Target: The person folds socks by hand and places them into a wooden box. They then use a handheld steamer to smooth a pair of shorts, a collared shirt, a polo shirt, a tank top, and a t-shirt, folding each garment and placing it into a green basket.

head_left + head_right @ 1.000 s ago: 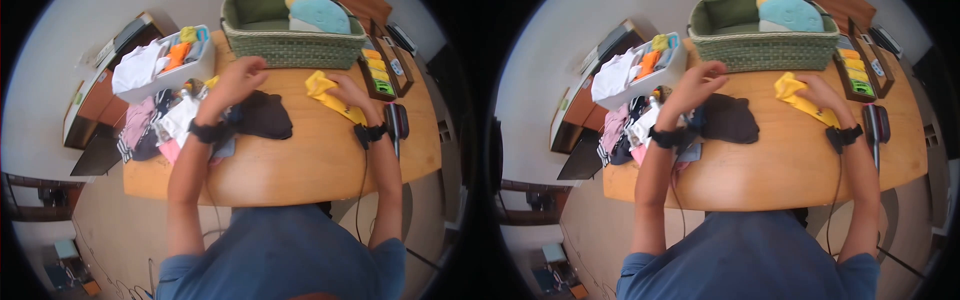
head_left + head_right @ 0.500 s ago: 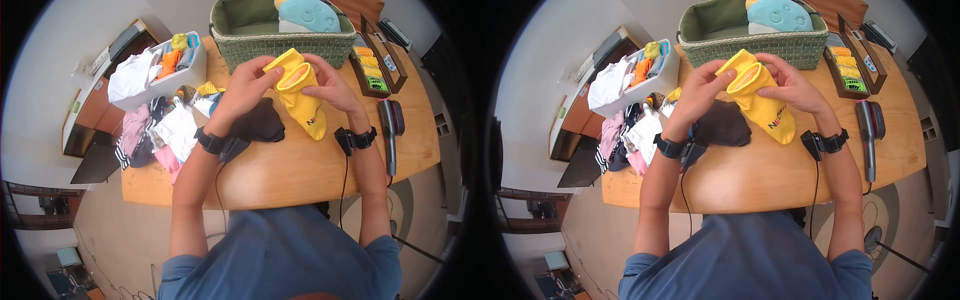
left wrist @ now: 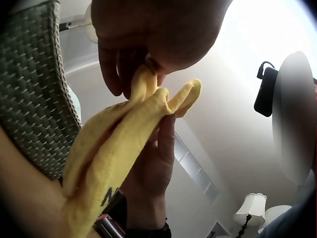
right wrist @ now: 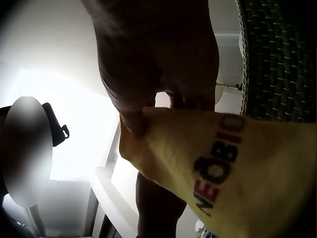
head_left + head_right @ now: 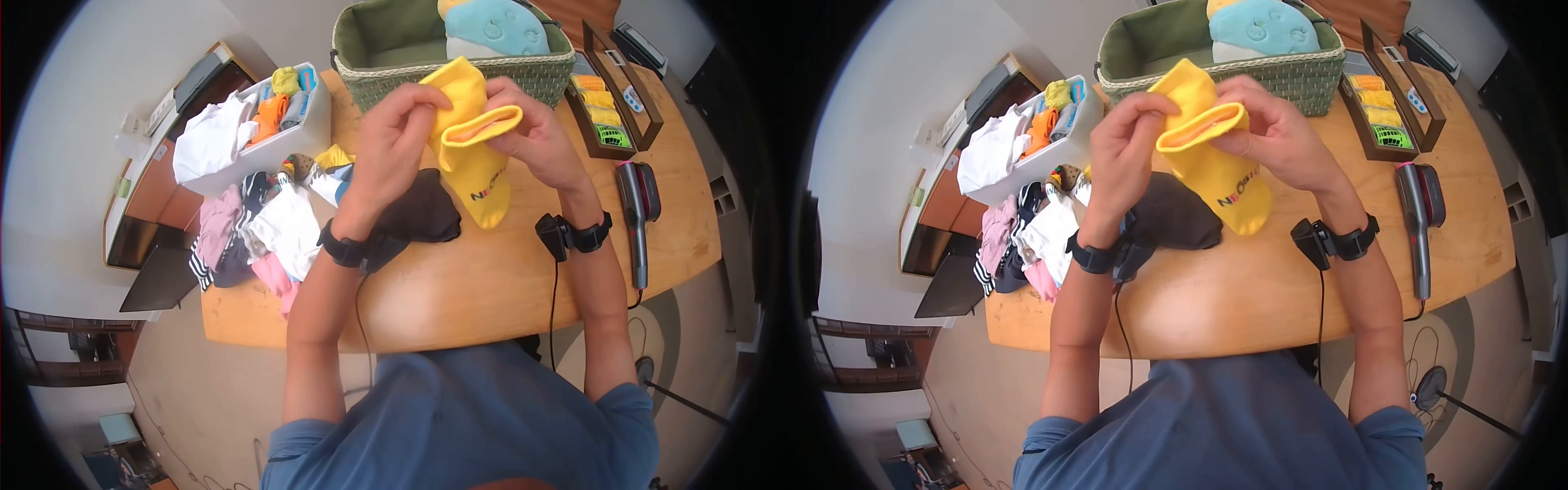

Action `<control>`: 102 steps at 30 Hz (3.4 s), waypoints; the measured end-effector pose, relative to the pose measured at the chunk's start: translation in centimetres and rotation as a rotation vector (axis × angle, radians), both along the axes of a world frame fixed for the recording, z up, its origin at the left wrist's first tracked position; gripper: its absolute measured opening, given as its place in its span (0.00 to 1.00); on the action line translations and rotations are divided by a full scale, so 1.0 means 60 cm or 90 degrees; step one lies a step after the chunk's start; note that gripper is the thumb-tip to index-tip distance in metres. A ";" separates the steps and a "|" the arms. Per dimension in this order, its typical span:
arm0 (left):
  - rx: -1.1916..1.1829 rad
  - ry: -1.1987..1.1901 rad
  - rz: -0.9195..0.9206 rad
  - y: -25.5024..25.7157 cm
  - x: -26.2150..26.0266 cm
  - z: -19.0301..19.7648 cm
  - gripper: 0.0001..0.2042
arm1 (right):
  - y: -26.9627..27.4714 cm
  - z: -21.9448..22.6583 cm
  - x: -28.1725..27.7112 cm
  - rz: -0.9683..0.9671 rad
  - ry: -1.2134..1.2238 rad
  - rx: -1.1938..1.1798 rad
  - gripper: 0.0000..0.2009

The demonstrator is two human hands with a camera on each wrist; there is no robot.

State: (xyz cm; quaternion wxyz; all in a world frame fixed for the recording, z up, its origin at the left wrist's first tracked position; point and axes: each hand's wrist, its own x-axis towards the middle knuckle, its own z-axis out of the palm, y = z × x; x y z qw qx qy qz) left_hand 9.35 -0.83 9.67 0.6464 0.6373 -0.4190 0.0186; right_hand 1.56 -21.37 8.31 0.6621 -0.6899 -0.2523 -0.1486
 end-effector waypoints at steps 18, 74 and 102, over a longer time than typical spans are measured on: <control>0.109 -0.143 0.046 -0.007 -0.015 0.025 0.11 | 0.042 0.011 -0.008 -0.128 0.020 0.148 0.13; 0.014 -0.055 -0.166 0.017 0.001 -0.005 0.15 | 0.022 0.014 -0.019 0.029 -0.013 0.044 0.07; -0.019 0.234 -0.157 -0.003 -0.028 -0.019 0.18 | 0.027 0.009 -0.018 -0.103 0.006 -0.052 0.14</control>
